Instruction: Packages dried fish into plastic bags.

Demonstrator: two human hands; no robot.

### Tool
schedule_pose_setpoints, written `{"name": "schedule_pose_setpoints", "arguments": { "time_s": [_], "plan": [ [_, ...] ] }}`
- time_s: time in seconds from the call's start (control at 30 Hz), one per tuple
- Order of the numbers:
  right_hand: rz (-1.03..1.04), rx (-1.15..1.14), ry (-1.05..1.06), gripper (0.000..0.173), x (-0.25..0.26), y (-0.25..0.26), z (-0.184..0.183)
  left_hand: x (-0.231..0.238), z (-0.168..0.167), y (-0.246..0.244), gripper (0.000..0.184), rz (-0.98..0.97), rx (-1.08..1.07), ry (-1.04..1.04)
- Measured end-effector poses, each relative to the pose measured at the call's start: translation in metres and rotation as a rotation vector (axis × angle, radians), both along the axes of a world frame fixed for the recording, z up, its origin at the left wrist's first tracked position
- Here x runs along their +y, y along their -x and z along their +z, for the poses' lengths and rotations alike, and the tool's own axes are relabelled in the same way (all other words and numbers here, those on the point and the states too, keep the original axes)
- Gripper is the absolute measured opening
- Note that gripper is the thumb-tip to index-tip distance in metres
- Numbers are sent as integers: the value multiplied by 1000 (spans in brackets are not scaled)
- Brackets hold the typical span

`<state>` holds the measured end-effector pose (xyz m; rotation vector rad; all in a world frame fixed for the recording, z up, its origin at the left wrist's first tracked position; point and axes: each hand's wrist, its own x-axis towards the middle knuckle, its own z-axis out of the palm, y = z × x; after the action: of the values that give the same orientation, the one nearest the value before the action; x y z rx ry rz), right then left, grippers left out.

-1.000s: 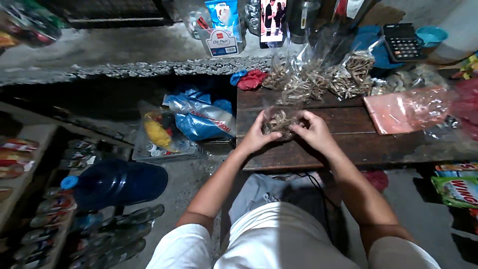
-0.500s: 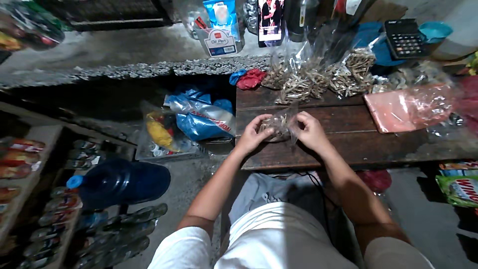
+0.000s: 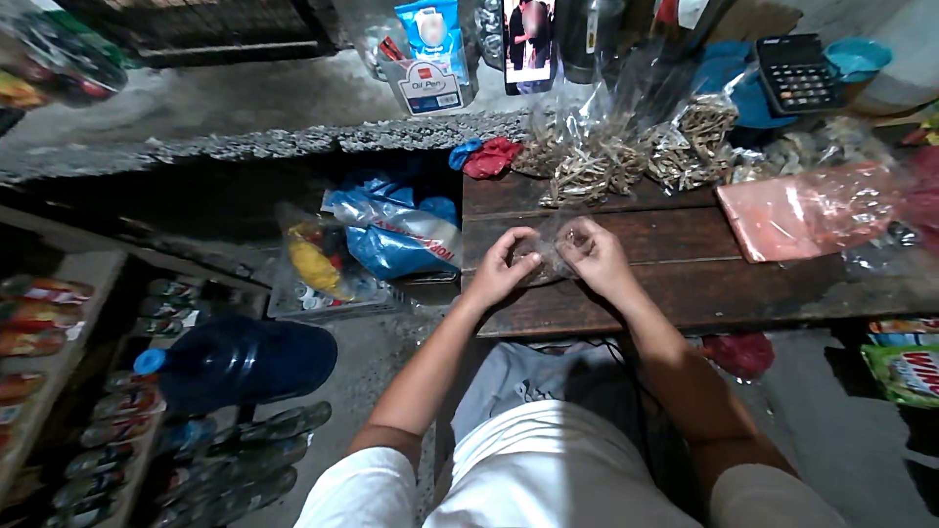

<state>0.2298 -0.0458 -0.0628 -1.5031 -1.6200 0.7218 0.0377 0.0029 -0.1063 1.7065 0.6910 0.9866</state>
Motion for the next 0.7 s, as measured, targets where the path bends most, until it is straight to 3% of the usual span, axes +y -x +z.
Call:
{"name": "schedule_pose_setpoints", "arguments": {
  "time_s": [0.1,0.23,0.4,0.43,0.57,0.7],
  "plan": [
    [-18,-67,-83,19,-1,-6,2,3,-1,-3,25,38,-18,-79],
    [-47,-98,-121,28,-7,-15,3,1,2,-4,23,137,-7,-33],
    [99,-45,-15,18,-12,-30,10,-1,1,14,26,139,3,19],
    [103,-38,-2,17,-13,-30,10,-3,0,18,32,103,33,3],
    [47,-95,18,13,-14,-23,10,-12,4,21,89,-13,378,-70],
    [162,-195,-21,19,-17,-28,11,-12,4,13,72,64,484,-174]
  ]
}}
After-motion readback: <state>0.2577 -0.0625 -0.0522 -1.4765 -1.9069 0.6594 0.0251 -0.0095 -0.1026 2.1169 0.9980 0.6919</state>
